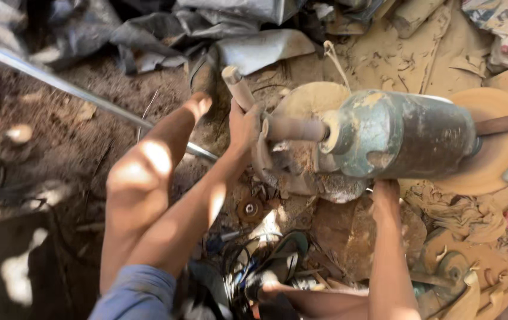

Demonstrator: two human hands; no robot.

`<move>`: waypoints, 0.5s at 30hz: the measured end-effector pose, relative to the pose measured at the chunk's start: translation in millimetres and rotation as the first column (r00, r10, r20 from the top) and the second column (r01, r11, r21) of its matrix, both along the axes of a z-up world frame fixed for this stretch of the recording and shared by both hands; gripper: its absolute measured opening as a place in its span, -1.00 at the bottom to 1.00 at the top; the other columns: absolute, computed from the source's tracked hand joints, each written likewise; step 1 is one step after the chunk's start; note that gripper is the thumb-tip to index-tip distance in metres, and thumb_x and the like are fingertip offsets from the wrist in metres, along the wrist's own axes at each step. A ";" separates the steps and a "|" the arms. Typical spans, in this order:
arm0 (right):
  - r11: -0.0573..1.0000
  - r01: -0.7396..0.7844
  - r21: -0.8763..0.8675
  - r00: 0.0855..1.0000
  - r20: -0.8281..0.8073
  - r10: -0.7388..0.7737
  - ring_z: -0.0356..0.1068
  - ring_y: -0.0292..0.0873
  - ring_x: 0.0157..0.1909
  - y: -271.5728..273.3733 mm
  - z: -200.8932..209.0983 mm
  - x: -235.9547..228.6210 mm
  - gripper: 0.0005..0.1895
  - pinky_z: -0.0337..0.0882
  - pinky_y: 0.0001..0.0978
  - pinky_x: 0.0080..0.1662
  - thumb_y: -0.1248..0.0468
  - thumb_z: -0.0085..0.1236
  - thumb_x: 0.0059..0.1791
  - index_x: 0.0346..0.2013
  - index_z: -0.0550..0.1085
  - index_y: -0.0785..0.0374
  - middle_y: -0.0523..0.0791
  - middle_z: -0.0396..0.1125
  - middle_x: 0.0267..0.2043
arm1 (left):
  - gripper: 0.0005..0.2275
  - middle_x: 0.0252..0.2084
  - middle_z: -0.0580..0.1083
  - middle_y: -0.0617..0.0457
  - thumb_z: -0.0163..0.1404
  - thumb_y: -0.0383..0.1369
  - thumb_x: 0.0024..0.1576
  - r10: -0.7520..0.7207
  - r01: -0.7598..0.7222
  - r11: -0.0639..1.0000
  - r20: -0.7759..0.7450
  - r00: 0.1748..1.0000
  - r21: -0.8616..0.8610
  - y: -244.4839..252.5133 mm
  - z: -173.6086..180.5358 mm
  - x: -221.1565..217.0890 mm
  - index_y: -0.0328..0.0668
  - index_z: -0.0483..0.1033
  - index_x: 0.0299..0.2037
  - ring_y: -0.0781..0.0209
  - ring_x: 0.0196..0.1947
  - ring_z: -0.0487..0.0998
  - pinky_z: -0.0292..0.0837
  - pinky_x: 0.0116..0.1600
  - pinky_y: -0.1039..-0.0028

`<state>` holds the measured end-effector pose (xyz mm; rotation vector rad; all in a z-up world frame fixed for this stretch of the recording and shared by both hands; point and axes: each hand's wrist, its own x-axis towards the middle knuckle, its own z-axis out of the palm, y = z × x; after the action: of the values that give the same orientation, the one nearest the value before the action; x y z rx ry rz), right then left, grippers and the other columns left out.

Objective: The person holds a curved wooden piece against a rotating grinding wheel to smooth and shape its surface. They rotate the piece by hand to treat different areas and briefly inspect the finish before continuing.

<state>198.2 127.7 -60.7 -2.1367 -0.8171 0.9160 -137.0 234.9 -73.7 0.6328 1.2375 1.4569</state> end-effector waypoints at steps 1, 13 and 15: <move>0.990 -0.091 -0.105 0.986 0.127 0.104 0.35 0.11 0.24 -12.4 20.3 -9.4 -0.47 0.30 -0.04 0.23 0.04 -0.07 0.16 0.30 0.40 0.33 0.11 0.32 0.27 | -0.61 -0.13 0.49 -0.13 0.07 -0.40 0.12 -0.075 0.077 0.994 0.030 0.997 -0.081 -16.2 3.0 -12.4 -0.32 0.29 0.13 0.11 -0.26 0.55 0.52 -0.28 0.45; 0.793 -0.587 0.165 0.780 -0.146 0.608 0.48 -0.17 0.05 -57.7 99.5 -170.3 -0.36 0.55 -0.37 0.01 -0.04 -0.31 0.16 0.42 0.23 0.28 -0.11 0.30 0.27 | -0.71 -0.07 0.62 -0.04 -0.02 -0.37 0.15 -0.813 0.736 0.547 -0.044 0.580 -0.398 -88.3 59.9 -101.5 -0.12 0.60 0.06 0.38 -0.43 0.49 0.38 -0.40 0.64; 0.790 -0.592 0.159 0.704 -0.375 0.603 0.48 -0.14 -0.11 -49.2 83.2 -180.3 -0.37 0.53 -0.33 -0.11 -0.05 -0.32 0.17 0.37 0.29 0.33 0.02 0.40 0.01 | -0.68 -0.08 0.62 -0.04 -0.10 -0.43 0.11 -0.887 0.837 0.438 -0.005 0.463 -0.328 -78.2 61.3 -105.1 -0.16 0.61 0.03 0.35 -0.44 0.49 0.41 -0.39 0.58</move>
<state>17.9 78.5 22.5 -1.5541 -1.3177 1.6098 -242.2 156.7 -12.4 1.0207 0.9507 0.3186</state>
